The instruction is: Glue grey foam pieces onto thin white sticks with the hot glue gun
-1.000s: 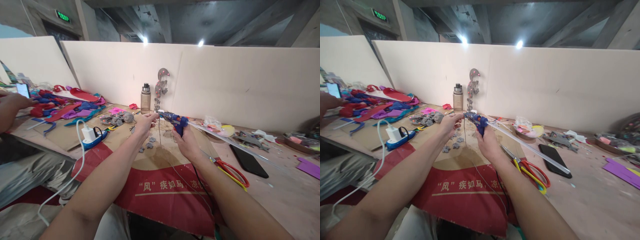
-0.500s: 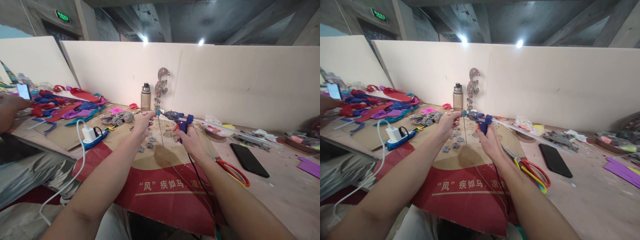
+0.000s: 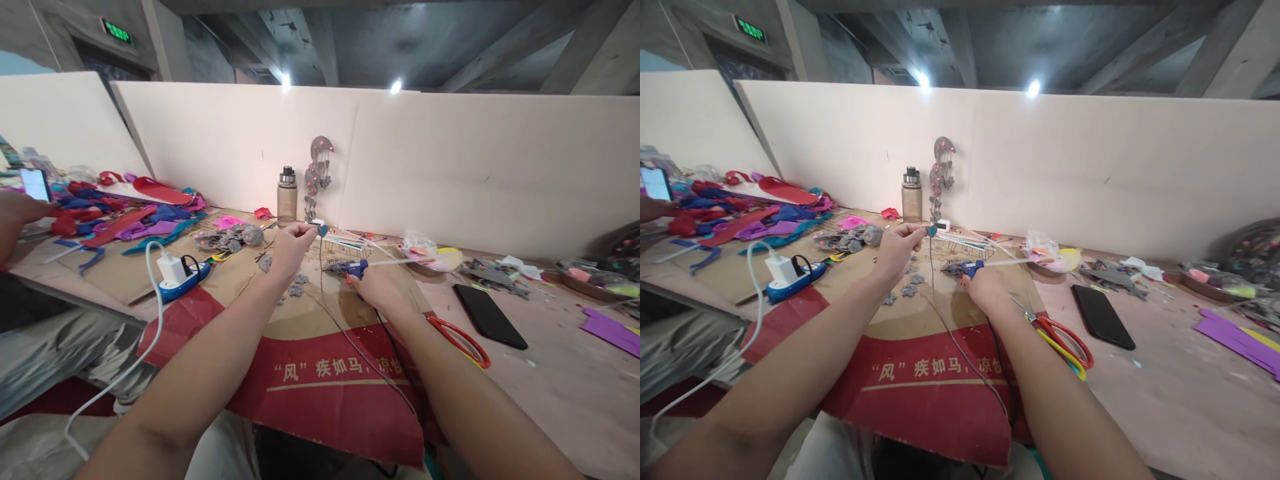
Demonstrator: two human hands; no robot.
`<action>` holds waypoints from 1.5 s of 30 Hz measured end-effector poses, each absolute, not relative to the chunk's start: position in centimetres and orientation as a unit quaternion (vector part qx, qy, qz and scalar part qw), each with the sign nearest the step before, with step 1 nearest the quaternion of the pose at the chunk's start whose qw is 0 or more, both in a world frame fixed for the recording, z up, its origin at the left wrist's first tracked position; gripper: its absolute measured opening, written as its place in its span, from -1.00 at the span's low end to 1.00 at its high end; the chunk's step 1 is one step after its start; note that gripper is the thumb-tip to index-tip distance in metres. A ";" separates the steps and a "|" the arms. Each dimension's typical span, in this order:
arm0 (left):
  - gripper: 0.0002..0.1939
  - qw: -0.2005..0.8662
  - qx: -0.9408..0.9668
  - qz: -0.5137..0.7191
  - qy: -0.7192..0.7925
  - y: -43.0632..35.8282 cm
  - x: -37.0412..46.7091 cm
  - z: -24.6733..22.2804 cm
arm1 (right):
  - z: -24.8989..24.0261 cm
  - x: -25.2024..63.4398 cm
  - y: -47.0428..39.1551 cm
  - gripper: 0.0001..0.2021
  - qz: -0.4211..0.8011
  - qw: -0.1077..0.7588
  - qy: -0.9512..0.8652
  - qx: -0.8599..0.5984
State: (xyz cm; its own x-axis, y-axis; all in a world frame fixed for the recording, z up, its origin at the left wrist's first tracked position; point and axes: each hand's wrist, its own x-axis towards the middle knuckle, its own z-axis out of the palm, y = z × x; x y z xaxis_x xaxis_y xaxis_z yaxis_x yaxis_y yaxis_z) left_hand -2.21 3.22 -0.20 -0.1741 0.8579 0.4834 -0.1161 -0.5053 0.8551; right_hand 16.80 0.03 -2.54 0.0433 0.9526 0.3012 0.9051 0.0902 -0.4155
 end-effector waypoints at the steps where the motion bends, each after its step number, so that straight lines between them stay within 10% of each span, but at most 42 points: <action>1: -0.83 0.338 0.547 0.678 0.358 3.1 -2.1 -0.3 | -2.6 16.6 0.0 -0.79 0.015 0.293 -0.685 -0.667; 7: -0.81 0.249 0.616 0.643 0.381 2.3 -1.4 -0.6 | -1.2 13.1 -0.8 -0.74 0.239 0.580 -0.623 -0.467; 11: -0.82 0.244 0.630 0.629 0.385 1.9 -0.9 -0.8 | -1.5 10.9 -0.7 -0.56 0.443 0.627 -0.524 -0.369; 19: -0.90 0.335 0.588 0.653 0.341 2.0 -0.6 -1.1 | -0.7 11.0 -2.0 -0.85 0.280 0.624 -0.590 -0.428; 45: -0.90 0.527 0.514 0.628 0.252 0.3 0.3 -0.2 | -1.4 11.4 -0.9 -0.78 0.288 0.660 -0.531 -0.447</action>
State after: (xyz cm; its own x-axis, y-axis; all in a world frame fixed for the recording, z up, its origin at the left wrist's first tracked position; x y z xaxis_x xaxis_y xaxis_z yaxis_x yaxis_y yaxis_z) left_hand 0.26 0.34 -0.21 0.0858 0.9209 0.3803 -0.4031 -0.3170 0.8585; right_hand 11.44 -0.89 -1.44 0.2699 0.8551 0.4426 0.0946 0.4339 -0.8960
